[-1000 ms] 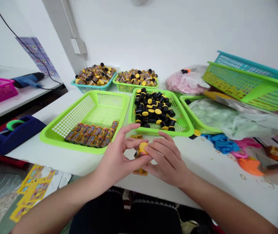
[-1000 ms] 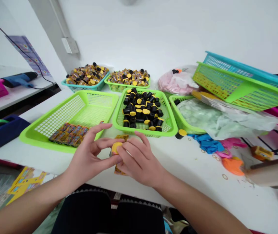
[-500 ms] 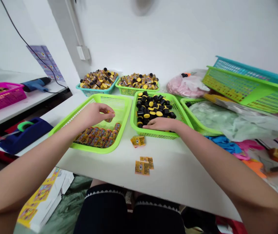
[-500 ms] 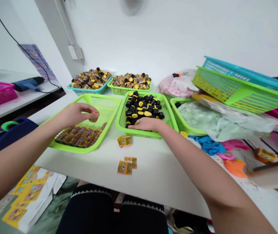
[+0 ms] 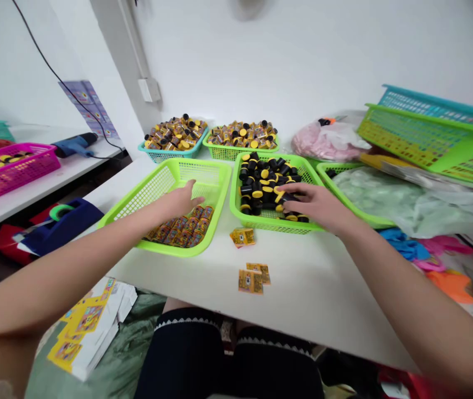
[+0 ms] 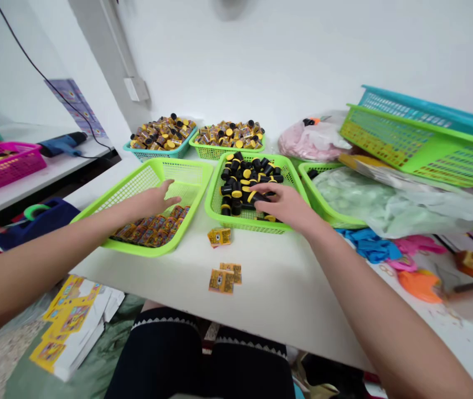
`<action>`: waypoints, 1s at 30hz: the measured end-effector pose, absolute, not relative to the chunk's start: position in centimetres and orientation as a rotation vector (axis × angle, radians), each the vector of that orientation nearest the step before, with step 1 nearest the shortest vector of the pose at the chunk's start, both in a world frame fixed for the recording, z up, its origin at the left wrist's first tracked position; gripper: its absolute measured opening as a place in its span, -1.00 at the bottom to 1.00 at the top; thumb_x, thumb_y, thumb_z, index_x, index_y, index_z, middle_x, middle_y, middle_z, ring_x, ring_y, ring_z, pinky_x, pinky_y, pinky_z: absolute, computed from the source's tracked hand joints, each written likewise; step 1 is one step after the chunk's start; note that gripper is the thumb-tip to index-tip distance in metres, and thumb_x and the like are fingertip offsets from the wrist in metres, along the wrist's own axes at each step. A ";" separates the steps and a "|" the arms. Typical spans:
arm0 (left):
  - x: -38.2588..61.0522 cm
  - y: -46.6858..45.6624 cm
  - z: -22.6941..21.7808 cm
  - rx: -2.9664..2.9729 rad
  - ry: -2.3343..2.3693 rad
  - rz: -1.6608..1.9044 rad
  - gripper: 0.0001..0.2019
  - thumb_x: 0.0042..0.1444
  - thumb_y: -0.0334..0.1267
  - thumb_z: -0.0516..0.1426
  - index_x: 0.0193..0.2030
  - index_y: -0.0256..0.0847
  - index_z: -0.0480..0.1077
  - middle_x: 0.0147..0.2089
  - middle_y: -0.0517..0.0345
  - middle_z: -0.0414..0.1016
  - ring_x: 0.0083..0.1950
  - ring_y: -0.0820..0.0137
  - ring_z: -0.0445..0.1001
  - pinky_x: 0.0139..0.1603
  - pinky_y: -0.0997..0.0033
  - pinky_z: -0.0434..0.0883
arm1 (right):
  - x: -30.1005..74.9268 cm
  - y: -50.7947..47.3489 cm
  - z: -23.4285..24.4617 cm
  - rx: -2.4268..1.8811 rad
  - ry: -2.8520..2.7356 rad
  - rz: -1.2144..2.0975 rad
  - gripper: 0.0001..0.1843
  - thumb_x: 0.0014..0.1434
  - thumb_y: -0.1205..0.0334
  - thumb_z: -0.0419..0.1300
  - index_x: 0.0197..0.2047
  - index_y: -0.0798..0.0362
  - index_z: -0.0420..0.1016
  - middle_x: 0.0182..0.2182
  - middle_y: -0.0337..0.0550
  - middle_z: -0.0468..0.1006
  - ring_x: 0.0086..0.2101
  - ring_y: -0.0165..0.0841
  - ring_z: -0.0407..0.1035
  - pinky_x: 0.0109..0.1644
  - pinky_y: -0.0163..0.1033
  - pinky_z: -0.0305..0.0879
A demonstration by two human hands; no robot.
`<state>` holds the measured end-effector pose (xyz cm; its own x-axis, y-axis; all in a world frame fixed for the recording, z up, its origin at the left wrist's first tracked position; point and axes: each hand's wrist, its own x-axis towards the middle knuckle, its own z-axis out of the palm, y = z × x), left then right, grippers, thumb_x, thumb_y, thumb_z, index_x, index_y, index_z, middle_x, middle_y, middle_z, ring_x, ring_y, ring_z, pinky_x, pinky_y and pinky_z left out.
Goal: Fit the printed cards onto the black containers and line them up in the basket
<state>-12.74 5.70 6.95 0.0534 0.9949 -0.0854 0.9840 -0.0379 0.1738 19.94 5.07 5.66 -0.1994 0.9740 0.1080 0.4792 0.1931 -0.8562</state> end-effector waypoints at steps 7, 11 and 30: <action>-5.2 -8.1 1.0 3.084 1.053 0.431 -0.53 0.42 -0.12 -0.12 0.26 -0.35 0.35 0.29 -0.20 0.40 0.30 0.11 0.40 0.26 0.11 0.34 | 21.5 1.5 1.8 -0.816 -1.556 0.534 -0.68 -0.02 0.27 0.43 -0.21 -0.08 0.44 -0.20 -0.19 0.43 -0.13 -0.33 0.41 -0.05 -0.17 0.45; -4.0 -13.8 -5.0 3.195 1.130 0.274 -0.38 0.33 0.05 0.01 0.27 -0.51 0.33 0.29 -0.32 0.37 0.28 -0.01 0.42 0.21 0.03 0.43 | 21.4 1.1 0.7 -0.756 -1.561 0.470 -0.72 0.03 0.33 0.40 -0.20 -0.08 0.46 -0.17 -0.17 0.39 -0.10 -0.35 0.39 0.05 -0.14 0.42; -3.7 -6.9 -0.7 2.855 1.042 0.347 -0.71 0.31 -0.47 -0.02 -0.03 -0.28 0.51 -0.14 0.10 0.67 -0.12 0.34 0.64 -0.15 0.44 0.57 | 22.0 0.0 0.7 -0.742 -1.486 0.587 -0.70 0.06 0.29 0.40 -0.19 -0.09 0.41 -0.11 -0.15 0.40 -0.07 -0.31 0.44 -0.01 -0.12 0.47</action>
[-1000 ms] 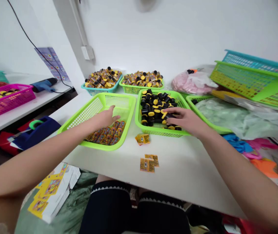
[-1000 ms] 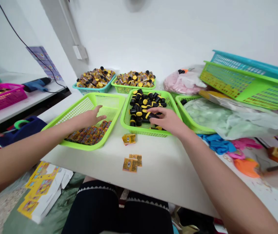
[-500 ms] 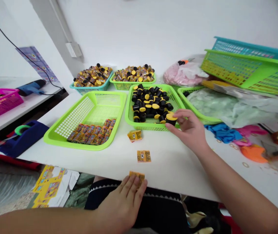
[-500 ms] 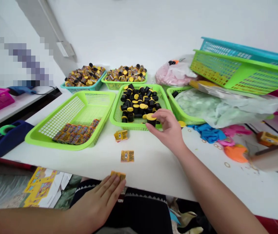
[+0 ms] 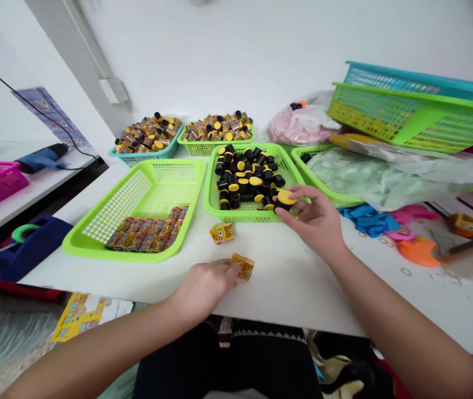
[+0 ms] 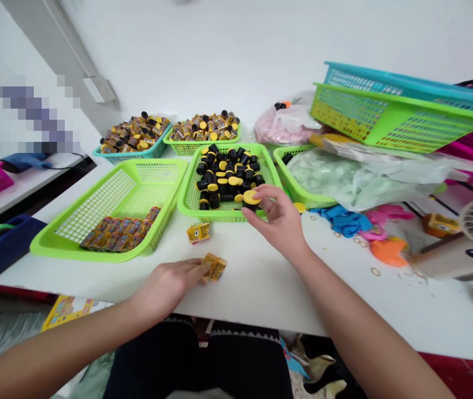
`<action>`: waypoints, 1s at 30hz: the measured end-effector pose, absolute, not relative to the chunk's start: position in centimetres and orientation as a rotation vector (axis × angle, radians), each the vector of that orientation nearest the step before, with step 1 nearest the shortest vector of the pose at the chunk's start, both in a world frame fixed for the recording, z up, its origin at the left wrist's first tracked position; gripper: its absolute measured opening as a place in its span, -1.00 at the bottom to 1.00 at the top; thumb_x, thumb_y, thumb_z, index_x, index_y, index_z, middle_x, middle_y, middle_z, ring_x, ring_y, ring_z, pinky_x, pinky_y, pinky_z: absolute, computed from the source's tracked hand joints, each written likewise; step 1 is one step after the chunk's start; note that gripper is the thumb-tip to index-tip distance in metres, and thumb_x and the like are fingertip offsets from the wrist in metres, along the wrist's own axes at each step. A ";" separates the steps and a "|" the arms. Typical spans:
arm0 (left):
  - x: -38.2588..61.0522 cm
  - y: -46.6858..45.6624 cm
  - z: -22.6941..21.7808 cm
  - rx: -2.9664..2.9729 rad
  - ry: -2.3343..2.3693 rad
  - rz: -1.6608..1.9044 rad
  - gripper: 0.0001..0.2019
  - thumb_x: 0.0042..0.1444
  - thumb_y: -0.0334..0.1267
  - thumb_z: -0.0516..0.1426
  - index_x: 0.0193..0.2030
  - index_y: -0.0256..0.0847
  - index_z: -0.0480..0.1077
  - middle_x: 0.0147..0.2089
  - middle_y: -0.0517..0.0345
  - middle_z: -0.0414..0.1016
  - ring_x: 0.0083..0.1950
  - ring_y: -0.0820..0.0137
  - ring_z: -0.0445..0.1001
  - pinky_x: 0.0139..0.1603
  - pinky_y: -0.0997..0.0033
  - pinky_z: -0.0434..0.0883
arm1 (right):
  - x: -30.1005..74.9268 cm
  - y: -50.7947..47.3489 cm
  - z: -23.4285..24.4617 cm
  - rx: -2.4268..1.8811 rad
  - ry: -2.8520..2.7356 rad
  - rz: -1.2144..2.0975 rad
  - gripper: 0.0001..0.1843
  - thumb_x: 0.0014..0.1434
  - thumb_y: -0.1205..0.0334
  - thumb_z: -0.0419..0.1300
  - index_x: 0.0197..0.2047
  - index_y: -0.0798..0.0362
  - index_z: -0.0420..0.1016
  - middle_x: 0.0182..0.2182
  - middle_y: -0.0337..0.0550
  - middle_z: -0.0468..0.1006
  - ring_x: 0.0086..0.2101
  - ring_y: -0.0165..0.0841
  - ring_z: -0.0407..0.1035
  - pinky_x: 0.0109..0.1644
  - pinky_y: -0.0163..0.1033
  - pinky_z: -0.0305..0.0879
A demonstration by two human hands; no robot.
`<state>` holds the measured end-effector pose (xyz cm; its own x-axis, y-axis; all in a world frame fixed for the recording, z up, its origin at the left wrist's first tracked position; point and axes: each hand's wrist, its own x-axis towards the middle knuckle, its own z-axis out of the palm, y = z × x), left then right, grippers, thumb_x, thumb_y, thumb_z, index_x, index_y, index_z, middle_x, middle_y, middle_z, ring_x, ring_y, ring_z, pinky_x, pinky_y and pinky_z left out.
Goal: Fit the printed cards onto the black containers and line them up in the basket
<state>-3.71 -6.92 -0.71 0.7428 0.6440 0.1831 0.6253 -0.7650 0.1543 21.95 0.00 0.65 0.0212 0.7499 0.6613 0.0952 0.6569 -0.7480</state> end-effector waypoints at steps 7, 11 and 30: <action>-2.7 -3.9 3.7 2.363 1.000 0.612 -0.84 0.26 -0.27 0.14 -0.21 -0.23 0.56 -0.30 0.12 0.65 -0.31 0.38 0.62 -0.26 0.51 0.48 | 21.3 -0.5 1.1 -0.762 -1.383 0.638 -0.67 0.01 0.29 0.44 -0.22 -0.10 0.41 -0.11 -0.18 0.47 -0.06 -0.34 0.44 -0.10 -0.22 0.44; -0.4 -1.6 3.9 2.041 1.029 0.870 -0.74 0.25 -0.06 0.17 -0.22 -0.23 0.52 -0.51 0.24 0.56 -0.52 0.47 0.57 -0.48 0.59 0.43 | 21.1 -0.8 1.3 -0.763 -1.250 0.779 -0.68 0.02 0.31 0.44 -0.22 -0.12 0.44 -0.09 -0.25 0.46 -0.26 -0.45 0.43 -0.35 -0.34 0.37; -1.6 -1.6 1.2 1.944 0.923 1.043 -0.40 0.31 0.21 -0.06 -0.17 -0.27 0.60 -0.35 0.03 0.65 -0.42 0.40 0.58 -0.31 0.44 0.50 | 20.2 -2.9 1.9 -0.933 -1.378 1.338 -0.70 0.09 0.19 0.42 -0.08 -0.08 0.59 -0.53 -0.32 0.53 -0.55 -0.48 0.42 -0.46 -0.33 0.43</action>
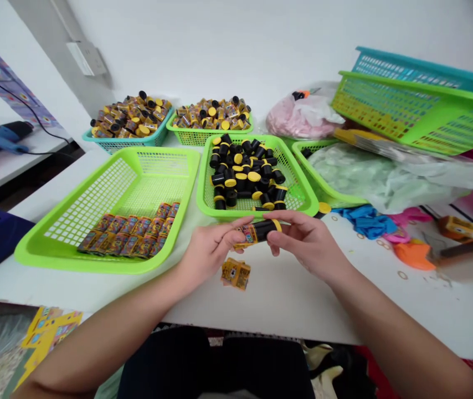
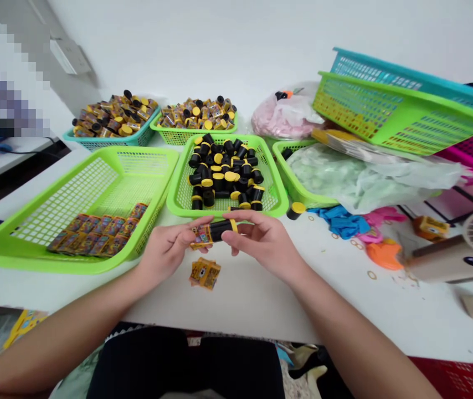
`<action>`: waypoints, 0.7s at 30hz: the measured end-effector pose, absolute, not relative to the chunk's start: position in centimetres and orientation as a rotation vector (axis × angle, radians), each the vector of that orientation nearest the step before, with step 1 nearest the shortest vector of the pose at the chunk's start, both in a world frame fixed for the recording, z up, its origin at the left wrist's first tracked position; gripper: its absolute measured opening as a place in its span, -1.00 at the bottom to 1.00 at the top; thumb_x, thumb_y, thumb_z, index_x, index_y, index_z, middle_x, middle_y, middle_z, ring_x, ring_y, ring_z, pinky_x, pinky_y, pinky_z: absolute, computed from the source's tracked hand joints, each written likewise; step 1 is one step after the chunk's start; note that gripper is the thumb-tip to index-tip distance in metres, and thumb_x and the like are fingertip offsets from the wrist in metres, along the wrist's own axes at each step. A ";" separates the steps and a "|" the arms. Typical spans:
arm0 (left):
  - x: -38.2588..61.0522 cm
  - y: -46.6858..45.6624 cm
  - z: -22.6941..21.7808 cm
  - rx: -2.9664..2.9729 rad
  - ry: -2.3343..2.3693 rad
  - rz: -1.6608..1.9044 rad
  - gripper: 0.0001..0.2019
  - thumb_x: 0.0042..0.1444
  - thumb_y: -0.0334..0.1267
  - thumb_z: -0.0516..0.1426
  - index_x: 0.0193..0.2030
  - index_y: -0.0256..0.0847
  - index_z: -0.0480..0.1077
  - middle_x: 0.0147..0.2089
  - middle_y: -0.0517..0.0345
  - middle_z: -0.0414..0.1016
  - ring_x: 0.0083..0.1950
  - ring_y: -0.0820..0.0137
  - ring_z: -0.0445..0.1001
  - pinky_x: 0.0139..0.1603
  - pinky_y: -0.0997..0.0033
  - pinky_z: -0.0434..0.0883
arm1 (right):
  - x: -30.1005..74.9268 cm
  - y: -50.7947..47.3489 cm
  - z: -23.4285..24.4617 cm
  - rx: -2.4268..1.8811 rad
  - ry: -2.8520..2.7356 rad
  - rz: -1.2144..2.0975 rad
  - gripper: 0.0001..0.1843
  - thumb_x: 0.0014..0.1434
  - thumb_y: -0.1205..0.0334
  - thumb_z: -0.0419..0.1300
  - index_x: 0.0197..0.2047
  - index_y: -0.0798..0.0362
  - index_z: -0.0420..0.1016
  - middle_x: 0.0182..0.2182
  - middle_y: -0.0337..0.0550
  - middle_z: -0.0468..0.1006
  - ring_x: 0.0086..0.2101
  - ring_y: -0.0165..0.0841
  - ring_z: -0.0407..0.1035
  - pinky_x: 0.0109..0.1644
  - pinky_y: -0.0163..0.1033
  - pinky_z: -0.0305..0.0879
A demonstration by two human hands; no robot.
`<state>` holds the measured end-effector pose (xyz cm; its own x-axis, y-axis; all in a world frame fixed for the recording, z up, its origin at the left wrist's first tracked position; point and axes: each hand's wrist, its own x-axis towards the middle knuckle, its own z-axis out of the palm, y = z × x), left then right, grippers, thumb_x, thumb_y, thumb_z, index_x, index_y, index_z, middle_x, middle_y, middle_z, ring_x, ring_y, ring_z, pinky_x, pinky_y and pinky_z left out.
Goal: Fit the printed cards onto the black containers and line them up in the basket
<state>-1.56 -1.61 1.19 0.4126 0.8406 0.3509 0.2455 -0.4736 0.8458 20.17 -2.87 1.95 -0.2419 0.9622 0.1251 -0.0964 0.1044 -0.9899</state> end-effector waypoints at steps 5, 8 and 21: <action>-1.4 -1.2 1.0 2.051 0.794 0.956 -0.57 0.29 0.01 0.11 0.15 -0.19 0.50 -0.26 0.10 0.64 -0.35 0.43 0.51 -0.26 0.46 0.46 | 20.2 -3.0 2.3 -0.938 -1.475 1.252 -0.66 -0.01 0.27 0.46 -0.12 -0.08 0.63 -0.39 -0.26 0.57 -0.50 -0.46 0.46 -0.46 -0.32 0.48; -1.1 -1.2 0.5 1.831 0.668 0.868 -0.27 0.19 -0.16 0.24 0.46 -0.09 0.08 -0.05 0.05 0.62 -0.15 0.39 0.56 -0.06 0.42 0.48 | 20.6 -3.0 2.4 -0.885 -1.545 1.260 -0.66 -0.02 0.29 0.46 -0.13 -0.09 0.66 -0.06 -0.11 0.55 -0.32 -0.39 0.52 -0.36 -0.29 0.54; -1.5 -1.7 0.9 1.785 0.646 0.757 -0.01 0.22 -0.26 0.19 0.51 -0.04 -0.50 -0.36 0.30 0.48 -0.43 0.56 0.34 -0.41 0.67 0.34 | 19.7 -3.4 2.0 -0.958 -1.491 1.270 -0.72 0.06 0.13 0.42 -0.14 -0.02 0.62 -0.30 -0.16 0.66 -0.38 -0.40 0.52 -0.35 -0.30 0.49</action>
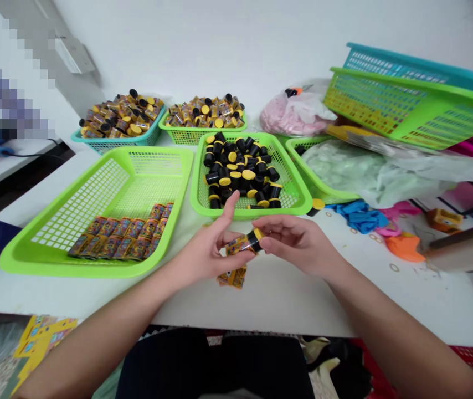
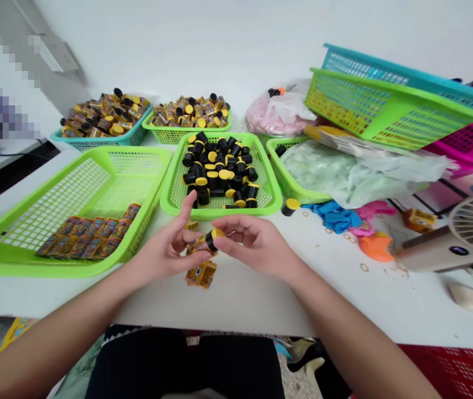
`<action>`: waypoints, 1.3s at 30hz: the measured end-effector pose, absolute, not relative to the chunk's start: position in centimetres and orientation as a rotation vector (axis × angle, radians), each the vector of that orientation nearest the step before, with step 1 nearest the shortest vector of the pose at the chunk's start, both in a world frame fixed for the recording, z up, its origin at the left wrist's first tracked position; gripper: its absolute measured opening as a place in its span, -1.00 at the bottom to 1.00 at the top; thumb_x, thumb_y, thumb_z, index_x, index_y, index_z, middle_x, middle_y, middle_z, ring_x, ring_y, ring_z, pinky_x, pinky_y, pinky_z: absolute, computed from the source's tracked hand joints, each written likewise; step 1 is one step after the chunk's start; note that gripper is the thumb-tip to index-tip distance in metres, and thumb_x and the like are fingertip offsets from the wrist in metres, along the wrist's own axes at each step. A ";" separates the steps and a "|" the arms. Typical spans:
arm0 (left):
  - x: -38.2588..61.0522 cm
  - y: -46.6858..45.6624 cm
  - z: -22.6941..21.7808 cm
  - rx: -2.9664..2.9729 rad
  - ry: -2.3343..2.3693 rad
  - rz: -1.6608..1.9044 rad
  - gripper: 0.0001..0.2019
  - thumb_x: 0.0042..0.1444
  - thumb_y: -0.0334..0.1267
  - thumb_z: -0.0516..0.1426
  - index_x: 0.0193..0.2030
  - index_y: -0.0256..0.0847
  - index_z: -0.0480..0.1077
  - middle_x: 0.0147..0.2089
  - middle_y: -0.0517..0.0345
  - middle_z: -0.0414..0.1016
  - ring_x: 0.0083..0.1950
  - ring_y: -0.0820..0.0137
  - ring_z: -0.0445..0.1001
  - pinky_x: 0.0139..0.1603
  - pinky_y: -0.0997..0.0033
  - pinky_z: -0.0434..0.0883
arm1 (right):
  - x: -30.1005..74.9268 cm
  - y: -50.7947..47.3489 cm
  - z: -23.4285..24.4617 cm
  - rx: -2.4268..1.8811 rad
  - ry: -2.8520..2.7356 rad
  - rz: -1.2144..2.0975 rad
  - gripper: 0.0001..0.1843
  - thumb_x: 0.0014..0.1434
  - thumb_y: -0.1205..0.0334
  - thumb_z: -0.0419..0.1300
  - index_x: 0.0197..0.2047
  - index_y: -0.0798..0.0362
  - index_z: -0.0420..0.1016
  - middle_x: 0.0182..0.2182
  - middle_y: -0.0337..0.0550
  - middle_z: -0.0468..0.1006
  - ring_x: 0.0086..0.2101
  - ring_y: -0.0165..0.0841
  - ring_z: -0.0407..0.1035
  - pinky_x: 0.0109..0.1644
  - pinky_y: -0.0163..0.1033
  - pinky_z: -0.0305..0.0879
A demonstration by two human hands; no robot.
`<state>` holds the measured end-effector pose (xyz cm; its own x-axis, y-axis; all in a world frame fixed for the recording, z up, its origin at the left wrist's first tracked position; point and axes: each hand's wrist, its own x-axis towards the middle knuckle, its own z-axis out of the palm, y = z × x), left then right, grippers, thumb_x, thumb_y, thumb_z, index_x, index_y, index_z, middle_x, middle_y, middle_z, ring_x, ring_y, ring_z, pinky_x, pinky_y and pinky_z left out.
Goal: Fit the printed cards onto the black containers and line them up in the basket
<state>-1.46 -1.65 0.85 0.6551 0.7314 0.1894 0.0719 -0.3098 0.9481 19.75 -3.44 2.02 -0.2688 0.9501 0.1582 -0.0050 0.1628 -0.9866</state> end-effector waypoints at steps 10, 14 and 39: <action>-1.0 -1.6 0.0 1.662 0.764 0.853 0.07 0.19 -0.16 0.24 0.50 -0.06 -0.55 -0.38 0.32 0.54 -0.48 0.58 0.38 -0.40 0.65 0.36 | 19.8 -2.7 1.0 -0.906 -1.655 1.120 -0.74 0.20 0.08 0.31 -0.06 -0.05 0.55 -0.11 -0.13 0.66 -0.11 -0.31 0.57 -0.06 -0.15 0.55; -0.9 -1.3 0.1 1.245 0.461 0.806 0.22 0.12 -0.12 0.32 0.46 -0.02 -0.69 -0.44 0.33 0.56 -0.41 0.46 0.56 -0.34 0.55 0.43 | 19.6 -3.0 0.0 -0.619 -1.876 1.050 -0.72 0.40 0.01 0.04 0.08 -0.12 0.38 0.20 -0.09 0.48 0.26 -0.31 0.27 0.22 -0.01 0.37; 0.9 -3.0 0.6 1.262 0.627 0.903 0.24 0.02 -0.38 0.27 0.45 -0.06 -0.73 -0.47 0.49 0.37 -0.49 0.57 0.38 -0.42 0.60 0.37 | 17.3 -5.2 0.5 -0.871 -2.075 -0.486 -0.49 0.17 0.14 0.31 0.16 -0.07 0.34 -0.11 -0.15 0.69 -0.06 -0.12 0.52 0.23 0.07 -0.09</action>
